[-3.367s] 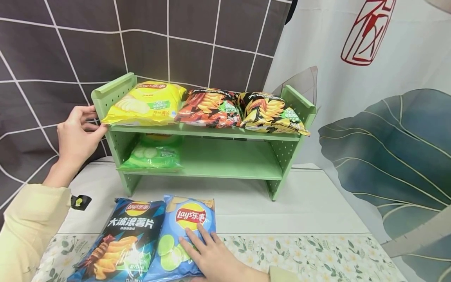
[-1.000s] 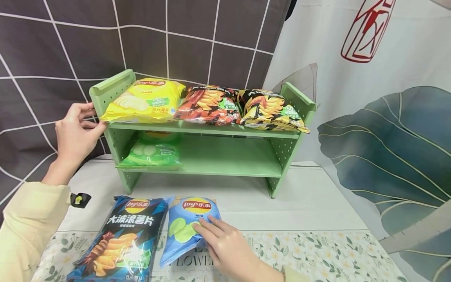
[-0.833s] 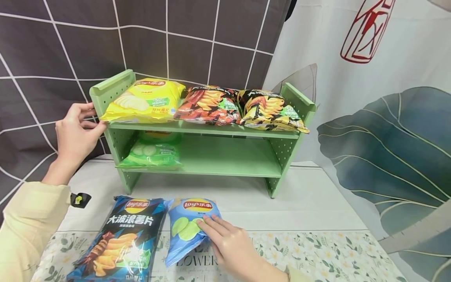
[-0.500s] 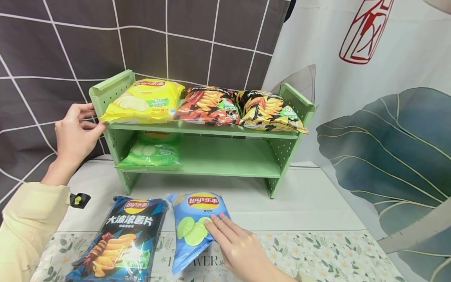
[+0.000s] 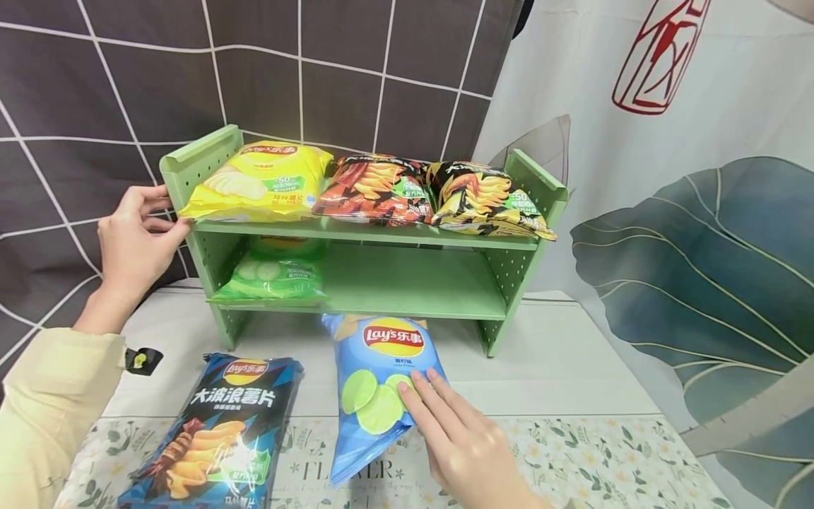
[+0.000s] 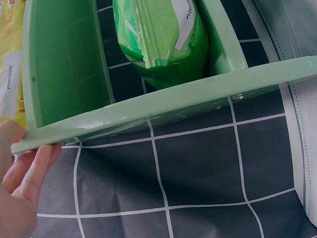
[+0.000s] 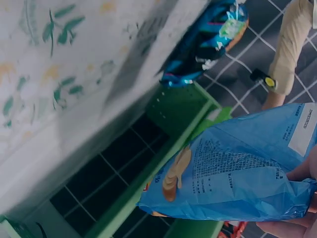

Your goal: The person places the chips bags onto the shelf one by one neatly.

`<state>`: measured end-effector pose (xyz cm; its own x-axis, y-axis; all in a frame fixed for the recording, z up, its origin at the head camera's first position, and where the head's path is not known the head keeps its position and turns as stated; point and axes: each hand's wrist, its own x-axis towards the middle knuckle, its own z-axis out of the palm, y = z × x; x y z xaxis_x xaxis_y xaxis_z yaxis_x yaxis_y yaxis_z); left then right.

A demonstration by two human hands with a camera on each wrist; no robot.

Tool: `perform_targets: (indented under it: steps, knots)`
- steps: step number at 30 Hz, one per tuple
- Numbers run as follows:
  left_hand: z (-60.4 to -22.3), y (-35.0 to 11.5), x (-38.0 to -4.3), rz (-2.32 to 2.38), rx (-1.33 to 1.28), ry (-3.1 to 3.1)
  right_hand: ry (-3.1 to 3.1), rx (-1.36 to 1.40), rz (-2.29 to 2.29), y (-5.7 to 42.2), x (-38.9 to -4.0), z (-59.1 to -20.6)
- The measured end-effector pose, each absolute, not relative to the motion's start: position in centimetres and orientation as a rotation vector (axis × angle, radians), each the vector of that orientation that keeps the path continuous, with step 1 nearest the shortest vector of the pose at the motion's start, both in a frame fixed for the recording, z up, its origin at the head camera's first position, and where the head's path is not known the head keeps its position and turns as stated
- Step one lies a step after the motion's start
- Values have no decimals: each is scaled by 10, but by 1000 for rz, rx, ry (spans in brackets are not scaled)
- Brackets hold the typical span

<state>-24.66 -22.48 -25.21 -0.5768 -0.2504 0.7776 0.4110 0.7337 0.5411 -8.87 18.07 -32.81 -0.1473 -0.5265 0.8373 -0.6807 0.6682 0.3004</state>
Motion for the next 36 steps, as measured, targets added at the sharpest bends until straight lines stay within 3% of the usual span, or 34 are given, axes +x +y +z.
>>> perform_targets:
  steps: [23, 36]
  knots:
    - [-254, -225, -248, -871, -116, -1998, -1789, 877, 16, 176, -149, -327]
    - [-254, -225, -248, -850, -112, -1994, -1882, 946, -74, 165, -159, -337]
